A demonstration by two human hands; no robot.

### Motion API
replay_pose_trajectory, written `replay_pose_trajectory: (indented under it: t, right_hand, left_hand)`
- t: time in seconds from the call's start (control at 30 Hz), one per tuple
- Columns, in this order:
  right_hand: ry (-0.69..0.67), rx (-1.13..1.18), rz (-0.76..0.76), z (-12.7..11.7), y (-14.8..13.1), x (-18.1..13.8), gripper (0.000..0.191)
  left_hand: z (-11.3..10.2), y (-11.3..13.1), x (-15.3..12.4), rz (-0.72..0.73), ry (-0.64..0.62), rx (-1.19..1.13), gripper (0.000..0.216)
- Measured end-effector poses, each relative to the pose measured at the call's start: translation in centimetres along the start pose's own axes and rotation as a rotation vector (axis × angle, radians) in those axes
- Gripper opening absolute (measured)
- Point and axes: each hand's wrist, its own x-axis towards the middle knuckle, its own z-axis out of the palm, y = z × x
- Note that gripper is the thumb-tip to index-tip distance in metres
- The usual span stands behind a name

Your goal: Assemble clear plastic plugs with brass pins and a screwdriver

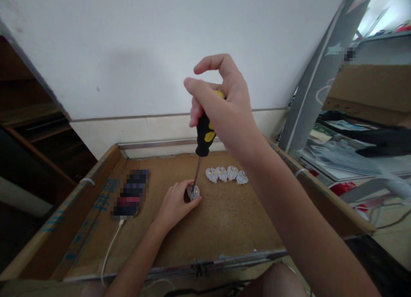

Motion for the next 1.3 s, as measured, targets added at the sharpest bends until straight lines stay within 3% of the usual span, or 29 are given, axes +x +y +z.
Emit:
replay_pose_trajectory:
  t: [0.07,0.13,0.27,0.33,0.4,0.47,0.57,0.7,0.8,0.9,0.97,1.07,1.2,1.3]
  right_hand:
    - [-0.158,0.152,0.083,-0.2,0.0,0.4,0.018]
    - [-0.228,0.146,0.133,-0.4,0.2,0.7,0.023]
    - [0.03,-0.215,0.065,-0.2,0.9,0.9,0.024]
    - [0.151,-0.432,-0.027,0.1,1.3,0.8,0.027]
    - [0.212,-0.508,-0.101,0.3,1.7,0.7,0.023]
    - [0.17,-0.397,-0.102,0.4,1.9,0.6,0.017]
    - [-0.027,-0.068,0.042,0.2,1.8,0.7,0.02]
    - [-0.266,0.172,0.204,0.2,1.3,0.4,0.036]
    - [-0.128,0.012,0.077,0.7,1.1,0.0,0.035]
    - [0.116,-0.345,-0.134,1.0,1.1,-0.3,0.016]
    - [0.185,-0.451,-0.197,0.9,1.2,-0.3,0.008]
    - [0.169,-0.265,-0.129,0.4,1.4,0.1,0.006]
    - [-0.022,0.162,0.076,-0.2,1.5,0.6,0.015]
    - [0.019,-0.018,0.04,-0.3,1.5,0.5,0.018]
  left_hand:
    - [0.0,0.0,0.0,-0.002,-0.005,-0.011,0.042]
    - [0.0,0.0,0.0,-0.009,-0.013,-0.029,0.046]
    - [0.2,-0.1,0.1,-0.055,-0.018,-0.069,0.066]
    - [0.3,-0.1,0.1,-0.065,-0.017,-0.073,0.068]
    - [0.3,-0.1,0.1,-0.064,-0.018,-0.072,0.068]
    - [0.2,-0.1,0.1,-0.064,-0.023,-0.064,0.067]
    - [0.1,0.1,0.1,-0.071,-0.042,-0.051,0.066]
    - [-0.1,0.4,0.1,-0.08,-0.039,-0.04,0.065]
    - [-0.2,0.5,0.1,-0.078,-0.043,-0.028,0.063]
    - [-0.2,0.5,0.2,-0.063,-0.051,-0.028,0.061]
    - [-0.2,0.5,0.1,-0.059,-0.055,-0.028,0.061]
    - [-0.2,0.5,0.1,-0.07,-0.058,-0.028,0.062]
    - [-0.2,0.4,0.0,-0.079,-0.049,-0.029,0.062]
    - [-0.2,0.4,0.0,-0.078,-0.043,-0.023,0.062]
